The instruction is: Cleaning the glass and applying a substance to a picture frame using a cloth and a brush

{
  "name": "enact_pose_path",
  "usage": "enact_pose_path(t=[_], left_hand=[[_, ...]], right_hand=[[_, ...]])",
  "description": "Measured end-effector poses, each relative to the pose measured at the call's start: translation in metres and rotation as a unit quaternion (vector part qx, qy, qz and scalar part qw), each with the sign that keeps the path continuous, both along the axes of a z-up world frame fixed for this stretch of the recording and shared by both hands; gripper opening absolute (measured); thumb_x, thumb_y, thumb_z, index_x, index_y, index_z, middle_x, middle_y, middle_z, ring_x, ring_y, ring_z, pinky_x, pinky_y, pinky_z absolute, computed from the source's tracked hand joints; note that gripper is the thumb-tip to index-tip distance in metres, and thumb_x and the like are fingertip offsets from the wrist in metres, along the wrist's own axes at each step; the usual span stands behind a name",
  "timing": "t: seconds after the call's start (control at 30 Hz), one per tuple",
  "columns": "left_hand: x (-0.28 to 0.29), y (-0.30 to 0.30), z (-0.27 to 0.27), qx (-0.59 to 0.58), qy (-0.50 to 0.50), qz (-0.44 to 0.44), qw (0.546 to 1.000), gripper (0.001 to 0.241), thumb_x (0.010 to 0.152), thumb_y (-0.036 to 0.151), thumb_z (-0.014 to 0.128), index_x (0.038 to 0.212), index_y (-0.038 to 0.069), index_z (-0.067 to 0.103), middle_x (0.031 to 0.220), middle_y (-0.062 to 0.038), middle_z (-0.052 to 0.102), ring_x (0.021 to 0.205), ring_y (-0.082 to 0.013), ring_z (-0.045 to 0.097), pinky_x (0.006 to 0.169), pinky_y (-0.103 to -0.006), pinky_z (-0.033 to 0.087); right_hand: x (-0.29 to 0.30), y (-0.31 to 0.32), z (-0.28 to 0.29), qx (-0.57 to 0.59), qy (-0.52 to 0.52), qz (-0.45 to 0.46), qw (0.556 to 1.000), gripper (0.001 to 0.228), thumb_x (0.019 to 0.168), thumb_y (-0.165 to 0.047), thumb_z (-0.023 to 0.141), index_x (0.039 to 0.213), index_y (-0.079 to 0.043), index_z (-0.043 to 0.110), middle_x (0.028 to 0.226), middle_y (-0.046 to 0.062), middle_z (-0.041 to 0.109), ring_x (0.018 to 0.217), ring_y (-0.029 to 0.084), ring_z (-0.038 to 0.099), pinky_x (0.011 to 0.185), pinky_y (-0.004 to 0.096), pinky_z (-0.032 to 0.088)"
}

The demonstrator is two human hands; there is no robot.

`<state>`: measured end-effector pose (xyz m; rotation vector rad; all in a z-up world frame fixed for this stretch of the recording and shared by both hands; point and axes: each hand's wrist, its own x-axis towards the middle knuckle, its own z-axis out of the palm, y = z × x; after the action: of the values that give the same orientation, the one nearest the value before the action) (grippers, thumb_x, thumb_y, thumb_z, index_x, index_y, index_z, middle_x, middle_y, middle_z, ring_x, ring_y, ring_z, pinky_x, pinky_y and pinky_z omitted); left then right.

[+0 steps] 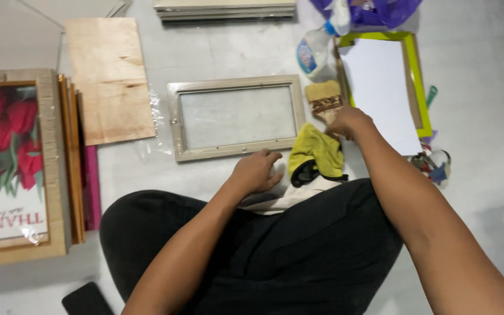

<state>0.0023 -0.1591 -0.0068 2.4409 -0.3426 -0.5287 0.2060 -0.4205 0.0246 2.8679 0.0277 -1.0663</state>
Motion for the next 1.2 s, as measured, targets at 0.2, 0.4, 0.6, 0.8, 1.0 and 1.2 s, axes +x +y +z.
enact_pose_path(t=[0.2, 0.4, 0.6, 0.8, 1.0, 1.2], left_hand=[[0.009, 0.020, 0.019, 0.044, -0.080, 0.046, 0.995, 0.056, 0.090, 0.039, 0.063, 0.140, 0.013, 0.059, 0.115, -0.016, 0.067, 0.109, -0.0382, 0.070, 0.088, -0.0502, 0.058], [0.018, 0.033, 0.000, 0.047, -0.087, 0.098, 0.990, 0.052, 0.092, 0.037, 0.062, 0.138, 0.012, 0.060, 0.115, -0.017, 0.068, 0.109, -0.0360, 0.070, 0.089, -0.0477, 0.057], [0.018, 0.035, 0.019, 0.008, -0.138, 0.185, 0.973, 0.052, 0.090, 0.031, 0.068, 0.134, 0.003, 0.060, 0.113, -0.017, 0.068, 0.096, -0.0338, 0.067, 0.084, -0.0456, 0.053], [0.023, 0.039, 0.034, -0.011, -0.096, 0.228, 0.969, 0.083, 0.089, 0.031, 0.072, 0.155, -0.001, 0.031, 0.118, -0.021, 0.062, 0.097, -0.0362, 0.066, 0.087, -0.0488, 0.053], [0.027, 0.091, 0.083, -0.160, -0.197, 0.314, 0.915, 0.087, 0.089, 0.013, 0.075, 0.156, -0.011, 0.024, 0.117, -0.035, 0.058, 0.104, -0.0586, 0.062, 0.086, -0.0687, 0.051], [0.034, 0.167, 0.074, -0.253, -0.168, 0.551, 0.777, 0.078, 0.095, 0.033, 0.076, 0.155, 0.008, 0.033, 0.118, -0.013, 0.068, 0.096, -0.0241, 0.074, 0.085, -0.0360, 0.061]], right_hand=[[-0.007, 0.026, 0.026, -0.093, 0.016, 0.056, 0.994, 0.056, 0.064, -0.025, 0.086, 0.112, 0.004, 0.080, 0.119, 0.029, 0.076, 0.121, 0.045, 0.067, 0.098, 0.058, 0.053], [-0.009, 0.015, 0.080, 0.014, -0.032, 0.036, 0.999, 0.060, 0.083, -0.039, 0.071, 0.119, 0.009, 0.075, 0.119, 0.037, 0.073, 0.120, 0.051, 0.065, 0.101, 0.060, 0.051], [-0.040, 0.032, 0.146, 0.413, 0.036, -0.250, 0.875, 0.026, 0.099, -0.002, 0.054, 0.122, -0.003, 0.067, 0.091, 0.012, 0.064, 0.073, 0.017, 0.058, 0.058, 0.028, 0.047], [-0.049, 0.048, 0.168, 0.620, -0.043, -0.224, 0.751, 0.045, 0.077, -0.016, 0.082, 0.120, -0.008, 0.067, 0.091, 0.001, 0.068, 0.062, 0.004, 0.056, 0.060, 0.019, 0.052], [-0.064, 0.091, 0.163, 0.484, -0.272, -0.015, 0.832, 0.026, 0.091, -0.012, 0.079, 0.115, -0.005, 0.074, 0.065, 0.012, 0.064, 0.055, 0.015, 0.066, 0.053, 0.025, 0.051], [-0.108, 0.183, 0.126, 0.566, -0.141, -0.009, 0.812, 0.018, 0.086, -0.015, 0.076, 0.102, -0.011, 0.080, 0.070, 0.012, 0.070, 0.059, 0.017, 0.070, 0.059, 0.028, 0.057]])
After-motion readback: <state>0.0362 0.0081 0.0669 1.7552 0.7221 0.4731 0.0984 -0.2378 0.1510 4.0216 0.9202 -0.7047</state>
